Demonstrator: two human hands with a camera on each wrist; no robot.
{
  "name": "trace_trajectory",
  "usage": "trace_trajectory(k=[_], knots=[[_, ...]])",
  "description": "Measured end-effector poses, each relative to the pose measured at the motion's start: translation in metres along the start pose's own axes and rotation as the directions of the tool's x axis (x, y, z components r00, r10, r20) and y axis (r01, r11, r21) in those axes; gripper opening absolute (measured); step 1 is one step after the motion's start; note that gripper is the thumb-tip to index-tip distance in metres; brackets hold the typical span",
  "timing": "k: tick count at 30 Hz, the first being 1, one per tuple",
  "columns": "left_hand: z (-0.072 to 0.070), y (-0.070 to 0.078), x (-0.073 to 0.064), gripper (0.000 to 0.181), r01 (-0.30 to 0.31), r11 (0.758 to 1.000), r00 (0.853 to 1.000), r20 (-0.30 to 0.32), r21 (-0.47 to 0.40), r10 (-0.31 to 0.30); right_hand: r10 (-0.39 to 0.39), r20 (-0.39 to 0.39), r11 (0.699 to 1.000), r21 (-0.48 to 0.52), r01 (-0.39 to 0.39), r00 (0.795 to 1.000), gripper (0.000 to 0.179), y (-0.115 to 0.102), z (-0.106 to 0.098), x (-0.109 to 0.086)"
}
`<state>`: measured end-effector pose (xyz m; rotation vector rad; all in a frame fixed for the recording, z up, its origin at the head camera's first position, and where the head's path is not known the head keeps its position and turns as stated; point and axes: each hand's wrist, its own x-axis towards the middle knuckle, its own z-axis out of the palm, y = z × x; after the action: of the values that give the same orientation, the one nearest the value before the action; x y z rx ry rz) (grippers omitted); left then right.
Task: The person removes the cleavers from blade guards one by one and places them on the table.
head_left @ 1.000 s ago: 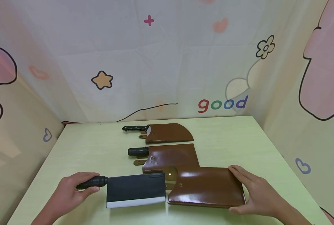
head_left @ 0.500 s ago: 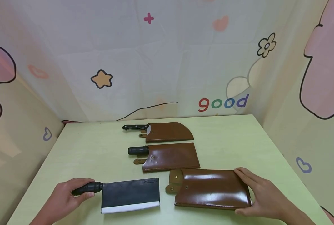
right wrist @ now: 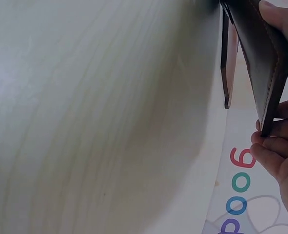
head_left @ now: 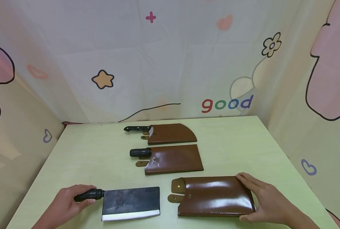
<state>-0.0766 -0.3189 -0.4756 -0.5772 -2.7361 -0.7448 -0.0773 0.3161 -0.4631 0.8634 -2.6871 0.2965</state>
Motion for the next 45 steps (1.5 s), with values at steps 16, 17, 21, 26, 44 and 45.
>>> trace_trajectory(k=[16,17,21,26,44,45], knots=[[0.009,-0.012,0.004,0.041,0.152,0.988,0.961,0.227,0.037,-0.157,0.046,0.079,0.999,0.001,-0.046,0.996,0.12,0.004,0.01,-0.005],[0.009,-0.012,0.004,0.041,0.154,0.987,0.96,0.231,0.042,-0.16,0.049,0.084,0.999,0.002,-0.05,0.995,0.12,0.004,0.011,-0.005],[0.011,-0.014,0.005,0.042,0.166,0.984,0.951,0.255,0.057,-0.175,0.064,0.106,0.998,0.007,-0.065,0.992,0.12,0.005,0.013,-0.006],[0.013,-0.013,0.004,0.039,0.183,0.981,0.947,0.258,0.056,-0.192,0.09,0.142,0.996,0.016,-0.093,0.986,0.121,0.004,0.015,-0.005],[0.011,-0.014,0.009,0.047,0.187,0.981,0.937,0.291,0.05,-0.193,0.11,0.238,0.993,0.025,-0.12,0.965,0.123,0.006,0.021,-0.006],[0.011,-0.014,0.01,0.048,0.195,0.98,0.937,0.288,0.042,-0.199,0.112,0.238,0.992,0.029,-0.122,0.965,0.121,0.005,0.02,-0.005]])
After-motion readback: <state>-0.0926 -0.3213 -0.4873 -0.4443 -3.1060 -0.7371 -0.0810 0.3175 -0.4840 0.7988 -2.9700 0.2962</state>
